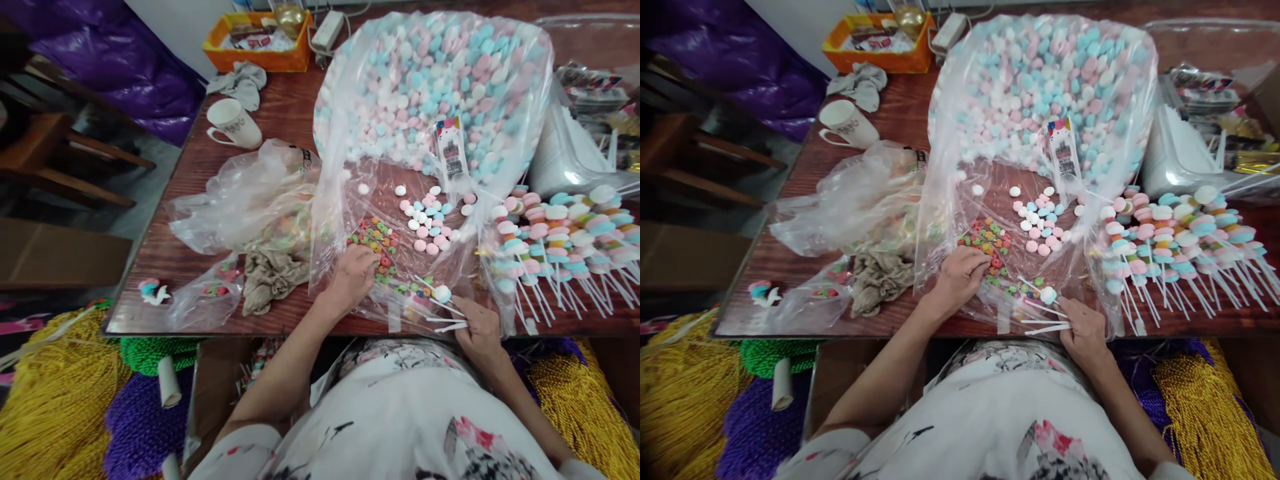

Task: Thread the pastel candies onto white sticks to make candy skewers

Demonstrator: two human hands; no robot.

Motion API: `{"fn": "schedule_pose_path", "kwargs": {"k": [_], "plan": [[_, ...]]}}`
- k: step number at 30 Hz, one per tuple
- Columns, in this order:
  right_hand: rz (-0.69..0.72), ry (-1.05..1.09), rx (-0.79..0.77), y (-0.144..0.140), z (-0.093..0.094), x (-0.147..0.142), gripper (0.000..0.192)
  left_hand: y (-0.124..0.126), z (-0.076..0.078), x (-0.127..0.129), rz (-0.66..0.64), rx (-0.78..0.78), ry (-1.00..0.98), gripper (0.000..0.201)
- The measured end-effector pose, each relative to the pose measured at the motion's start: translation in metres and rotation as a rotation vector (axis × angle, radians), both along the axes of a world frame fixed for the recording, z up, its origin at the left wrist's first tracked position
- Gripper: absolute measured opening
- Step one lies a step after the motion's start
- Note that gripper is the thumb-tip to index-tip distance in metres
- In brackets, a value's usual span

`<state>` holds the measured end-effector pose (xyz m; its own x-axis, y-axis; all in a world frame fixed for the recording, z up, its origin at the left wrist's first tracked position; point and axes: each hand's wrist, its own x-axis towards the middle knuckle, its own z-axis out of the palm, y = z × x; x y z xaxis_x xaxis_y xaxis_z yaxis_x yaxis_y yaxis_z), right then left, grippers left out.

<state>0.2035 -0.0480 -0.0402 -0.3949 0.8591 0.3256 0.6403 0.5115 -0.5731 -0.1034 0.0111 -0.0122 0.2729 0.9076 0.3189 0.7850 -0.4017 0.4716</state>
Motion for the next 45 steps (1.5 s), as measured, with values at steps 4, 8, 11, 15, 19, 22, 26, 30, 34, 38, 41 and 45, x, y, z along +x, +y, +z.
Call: {"fn": "schedule_pose_path", "kwargs": {"k": [4,8,11,15,19,22,26,30,34,38,41,45], "plan": [[-0.006,-0.021,0.025,0.000,0.002,-0.001,0.036,-0.005,0.001,0.002,0.046,0.013,0.011,0.017],[0.007,-0.046,0.047,0.001,0.003,-0.001,0.035,-0.010,0.003,0.005,0.020,0.006,0.067,0.019],[0.009,-0.053,0.060,0.001,0.003,-0.002,0.034,-0.013,0.001,0.005,-0.007,0.053,0.016,0.019],[0.007,-0.033,0.050,0.001,0.004,-0.002,0.032,-0.015,-0.002,0.003,-0.031,0.093,-0.089,0.018],[0.013,0.019,-0.022,0.000,0.012,-0.005,0.034,-0.019,0.000,0.004,-0.003,0.073,-0.027,0.022],[0.031,0.035,-0.004,-0.001,0.019,-0.010,0.038,-0.022,0.008,0.008,-0.010,0.039,-0.056,0.024],[0.065,0.050,0.044,-0.002,0.026,-0.022,0.042,-0.028,0.021,0.014,0.116,-0.094,-0.518,0.017],[0.114,0.094,0.017,-0.001,0.033,-0.036,0.044,-0.032,0.027,0.018,0.202,-0.346,-1.103,0.033],[0.151,0.142,-0.019,0.001,0.038,-0.044,0.045,-0.034,0.026,0.019,0.175,-0.368,-1.230,0.020],[0.122,0.103,-0.061,0.000,0.037,-0.044,0.045,-0.040,0.023,0.021,0.135,-0.314,-1.102,0.012],[0.088,0.017,-0.111,-0.001,0.035,-0.043,0.042,-0.045,0.024,0.025,0.097,-0.259,-0.977,0.010],[0.065,-0.109,-0.106,-0.003,0.034,-0.042,0.040,-0.047,0.025,0.029,0.096,-0.111,-0.824,0.012]]}}
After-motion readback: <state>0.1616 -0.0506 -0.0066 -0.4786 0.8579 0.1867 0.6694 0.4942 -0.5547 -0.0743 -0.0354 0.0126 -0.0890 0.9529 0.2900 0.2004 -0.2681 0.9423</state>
